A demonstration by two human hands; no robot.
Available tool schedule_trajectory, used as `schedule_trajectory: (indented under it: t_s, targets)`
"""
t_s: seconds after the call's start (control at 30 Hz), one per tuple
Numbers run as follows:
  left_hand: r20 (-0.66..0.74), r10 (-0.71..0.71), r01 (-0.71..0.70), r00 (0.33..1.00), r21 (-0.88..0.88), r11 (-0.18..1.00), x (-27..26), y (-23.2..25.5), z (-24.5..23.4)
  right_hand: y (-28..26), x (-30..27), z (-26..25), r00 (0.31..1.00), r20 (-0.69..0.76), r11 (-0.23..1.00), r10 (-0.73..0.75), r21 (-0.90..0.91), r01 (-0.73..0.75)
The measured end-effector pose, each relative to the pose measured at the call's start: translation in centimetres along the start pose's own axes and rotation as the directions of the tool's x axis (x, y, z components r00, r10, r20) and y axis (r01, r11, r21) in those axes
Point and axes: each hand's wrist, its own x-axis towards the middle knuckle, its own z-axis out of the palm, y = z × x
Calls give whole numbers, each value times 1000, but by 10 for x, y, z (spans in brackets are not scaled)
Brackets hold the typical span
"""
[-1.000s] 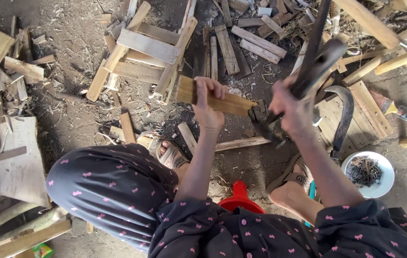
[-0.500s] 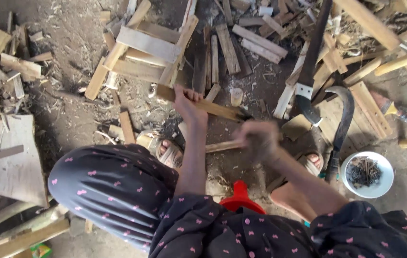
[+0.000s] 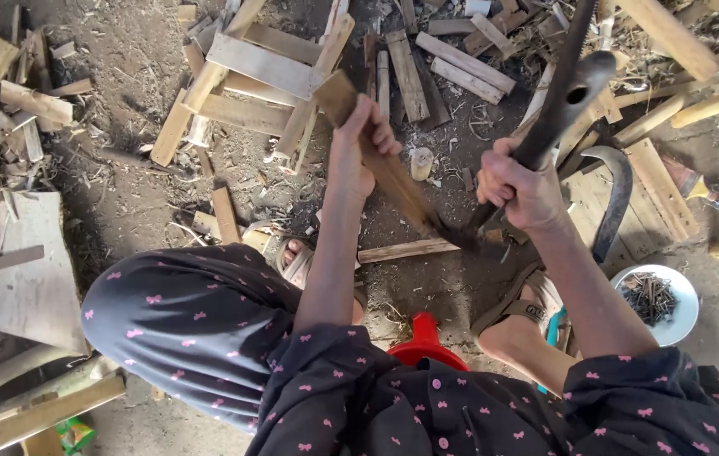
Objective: Hammering nails into small wooden blocks while sitting in a workshop area.
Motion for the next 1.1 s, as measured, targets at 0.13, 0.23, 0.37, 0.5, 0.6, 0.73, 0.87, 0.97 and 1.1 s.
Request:
schedule_trajectory:
  t_s: [0.13,0.23,0.37,0.5,0.6,0.73,0.87,0.97,1.1]
  targets:
    - [88,-145,146,985,-3,989,10,-12,0,-6,1,8,999,39,999,29,-36,-27]
    - [97,-235,236,967,5,972,19,-26,-1,-13,0,21,997,63,996,53,-80,-48]
    - [101,-285,280,953,58,958,20,-33,5,-29,-2,50,980,167,994,105,-59,-97]
    - [20,-356,355,934,63,933,29,-38,-9,-10,-7,46,973,198,991,115,-85,-99]
    - [-16,-426,426,905,88,900,36,-49,-28,-3,-18,48,969,192,986,153,-92,-137]
    - [-42,-479,481,877,56,875,48,-67,-58,-3,-24,51,962,235,988,141,-86,-124]
    - [-202,-431,442,879,10,897,51,-67,-73,-5,-29,55,949,296,962,109,-273,-26]
    - [-356,-373,368,857,-85,926,38,-48,-90,-2,-37,58,951,307,921,27,-378,96]
    - [-553,-378,135,743,-429,893,47,-80,-172,-7,-36,65,951,284,887,-123,-398,234]
